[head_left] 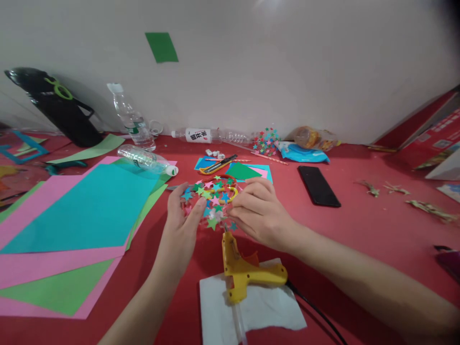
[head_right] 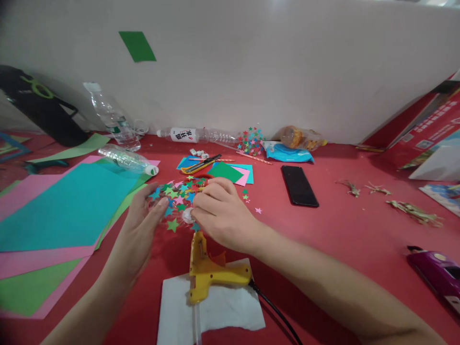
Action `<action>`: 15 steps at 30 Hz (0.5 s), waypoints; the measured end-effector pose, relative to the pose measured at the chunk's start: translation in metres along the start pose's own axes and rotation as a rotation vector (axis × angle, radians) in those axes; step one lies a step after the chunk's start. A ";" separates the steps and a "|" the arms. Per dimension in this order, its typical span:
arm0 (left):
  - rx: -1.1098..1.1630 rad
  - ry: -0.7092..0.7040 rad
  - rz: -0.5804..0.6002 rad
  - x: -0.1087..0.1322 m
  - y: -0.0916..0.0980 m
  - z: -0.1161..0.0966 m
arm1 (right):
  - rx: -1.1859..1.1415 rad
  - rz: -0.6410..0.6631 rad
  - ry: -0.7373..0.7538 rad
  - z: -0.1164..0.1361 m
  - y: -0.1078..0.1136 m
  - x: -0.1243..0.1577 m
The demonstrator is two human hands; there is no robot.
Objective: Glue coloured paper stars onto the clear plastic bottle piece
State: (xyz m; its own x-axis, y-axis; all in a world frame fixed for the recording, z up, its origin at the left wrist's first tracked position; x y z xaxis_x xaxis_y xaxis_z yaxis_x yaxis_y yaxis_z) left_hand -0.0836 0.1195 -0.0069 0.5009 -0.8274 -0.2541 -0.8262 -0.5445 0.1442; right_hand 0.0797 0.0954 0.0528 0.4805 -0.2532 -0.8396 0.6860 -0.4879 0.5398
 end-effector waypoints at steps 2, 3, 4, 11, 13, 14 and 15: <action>-0.002 0.043 0.021 0.000 -0.002 0.004 | -0.016 -0.015 -0.008 0.000 0.002 -0.001; -0.005 0.052 0.024 0.000 -0.002 0.005 | -0.026 -0.023 -0.009 0.001 0.004 -0.002; -0.006 0.048 0.021 0.000 -0.002 0.004 | -0.036 -0.027 -0.013 0.001 0.005 -0.003; -0.020 0.040 0.032 0.001 -0.003 0.002 | -0.112 0.004 -0.099 -0.006 0.005 -0.004; -0.023 0.046 0.031 0.001 -0.004 0.001 | -0.138 0.008 -0.114 -0.007 0.006 -0.003; -0.024 0.050 0.031 0.001 -0.003 0.001 | -0.152 0.007 -0.125 -0.008 0.007 -0.003; -0.021 0.051 0.031 0.001 -0.003 0.001 | -0.169 0.004 -0.138 -0.009 0.009 -0.003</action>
State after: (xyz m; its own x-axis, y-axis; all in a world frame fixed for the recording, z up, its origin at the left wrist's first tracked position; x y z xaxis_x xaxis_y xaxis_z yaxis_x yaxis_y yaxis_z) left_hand -0.0807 0.1206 -0.0086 0.4883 -0.8493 -0.2007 -0.8360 -0.5212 0.1716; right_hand 0.0893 0.0994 0.0605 0.4120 -0.3721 -0.8317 0.7718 -0.3427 0.5356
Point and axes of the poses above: each hand's wrist, its own x-axis away from the middle knuckle, its own y-axis out of the back of the hand, z = x × y, the point moved 8 cm from there along -x, towards the middle knuckle, and after that the axes turned 15 degrees about -z, right-handed, at the moved point
